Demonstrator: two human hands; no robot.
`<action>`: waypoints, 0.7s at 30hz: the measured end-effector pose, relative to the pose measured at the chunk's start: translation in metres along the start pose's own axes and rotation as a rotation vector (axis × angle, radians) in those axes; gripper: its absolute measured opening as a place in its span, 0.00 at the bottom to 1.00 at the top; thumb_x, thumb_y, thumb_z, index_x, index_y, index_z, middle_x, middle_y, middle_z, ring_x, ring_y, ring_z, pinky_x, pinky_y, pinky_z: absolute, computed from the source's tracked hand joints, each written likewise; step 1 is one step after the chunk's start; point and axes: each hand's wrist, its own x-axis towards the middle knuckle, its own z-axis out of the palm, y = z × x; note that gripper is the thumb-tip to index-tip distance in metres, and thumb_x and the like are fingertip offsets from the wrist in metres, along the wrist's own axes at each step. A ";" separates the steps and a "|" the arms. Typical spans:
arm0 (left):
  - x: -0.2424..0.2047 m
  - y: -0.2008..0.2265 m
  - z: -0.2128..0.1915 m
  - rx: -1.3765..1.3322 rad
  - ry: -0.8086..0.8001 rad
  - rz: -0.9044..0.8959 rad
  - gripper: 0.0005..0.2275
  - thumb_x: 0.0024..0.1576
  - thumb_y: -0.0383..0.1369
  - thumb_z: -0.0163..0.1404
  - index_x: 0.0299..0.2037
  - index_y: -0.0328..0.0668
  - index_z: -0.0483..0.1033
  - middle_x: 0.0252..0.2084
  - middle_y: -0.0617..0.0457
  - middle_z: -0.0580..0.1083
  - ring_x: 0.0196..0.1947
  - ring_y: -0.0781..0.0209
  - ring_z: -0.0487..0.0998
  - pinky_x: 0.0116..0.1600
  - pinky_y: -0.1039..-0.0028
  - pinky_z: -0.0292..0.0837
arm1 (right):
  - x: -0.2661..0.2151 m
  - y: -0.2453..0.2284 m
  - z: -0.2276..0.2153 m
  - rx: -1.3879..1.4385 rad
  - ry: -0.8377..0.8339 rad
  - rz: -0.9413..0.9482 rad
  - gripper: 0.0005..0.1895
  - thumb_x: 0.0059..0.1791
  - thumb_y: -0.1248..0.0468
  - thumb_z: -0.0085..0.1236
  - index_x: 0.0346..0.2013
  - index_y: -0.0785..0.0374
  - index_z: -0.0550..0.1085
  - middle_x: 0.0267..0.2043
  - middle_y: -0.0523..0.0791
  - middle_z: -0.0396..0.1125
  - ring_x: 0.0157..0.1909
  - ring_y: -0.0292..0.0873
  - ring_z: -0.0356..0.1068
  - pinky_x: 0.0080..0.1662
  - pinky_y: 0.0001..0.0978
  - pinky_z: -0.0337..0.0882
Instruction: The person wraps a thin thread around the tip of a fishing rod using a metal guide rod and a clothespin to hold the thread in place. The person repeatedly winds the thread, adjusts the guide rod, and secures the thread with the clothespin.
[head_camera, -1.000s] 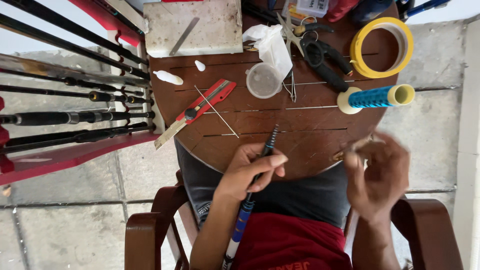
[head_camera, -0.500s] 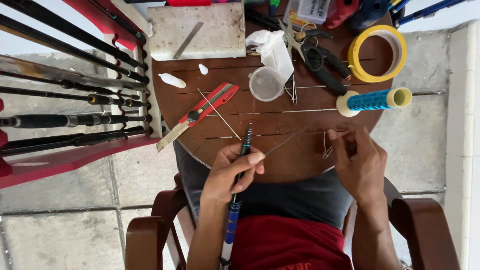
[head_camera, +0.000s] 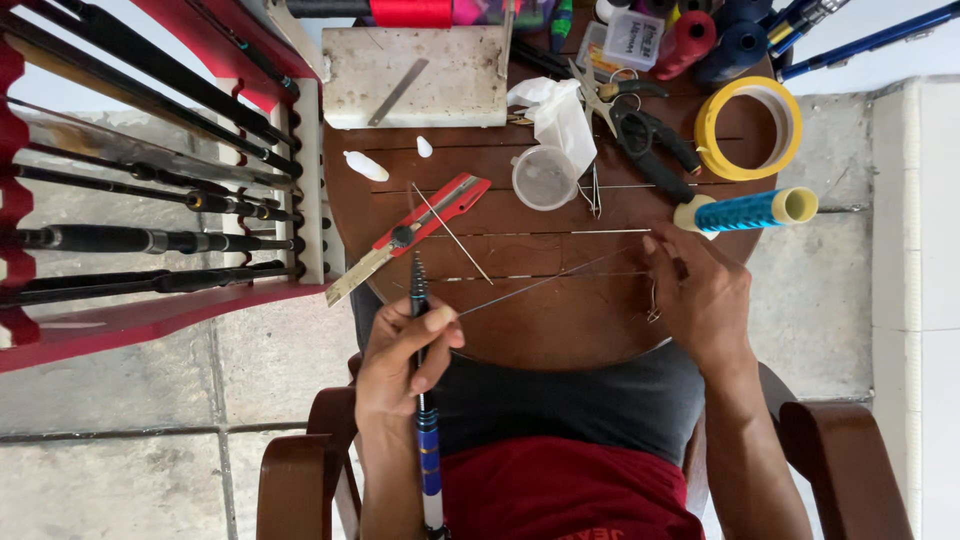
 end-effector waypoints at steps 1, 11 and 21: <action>0.000 0.001 -0.002 0.000 -0.002 0.001 0.06 0.57 0.22 0.53 0.38 0.20 0.73 0.24 0.24 0.74 0.01 0.71 0.58 0.06 0.84 0.52 | -0.001 0.002 0.002 -0.001 0.002 -0.001 0.08 0.54 0.70 0.67 0.48 0.62 0.83 0.29 0.48 0.74 0.29 0.51 0.75 0.33 0.40 0.75; -0.004 0.007 -0.011 -0.057 -0.022 0.105 0.05 0.59 0.20 0.49 0.38 0.19 0.72 0.25 0.26 0.74 0.01 0.73 0.58 0.06 0.84 0.56 | 0.003 0.005 0.005 0.042 0.017 0.044 0.05 0.55 0.70 0.66 0.44 0.58 0.84 0.21 0.44 0.71 0.26 0.48 0.73 0.35 0.38 0.74; -0.003 0.013 -0.009 -0.061 -0.020 0.126 0.04 0.60 0.20 0.48 0.38 0.19 0.71 0.25 0.28 0.72 0.01 0.73 0.57 0.06 0.84 0.56 | 0.003 -0.006 0.001 -0.010 0.017 -0.095 0.05 0.51 0.67 0.69 0.40 0.54 0.84 0.45 0.46 0.70 0.34 0.50 0.73 0.40 0.43 0.77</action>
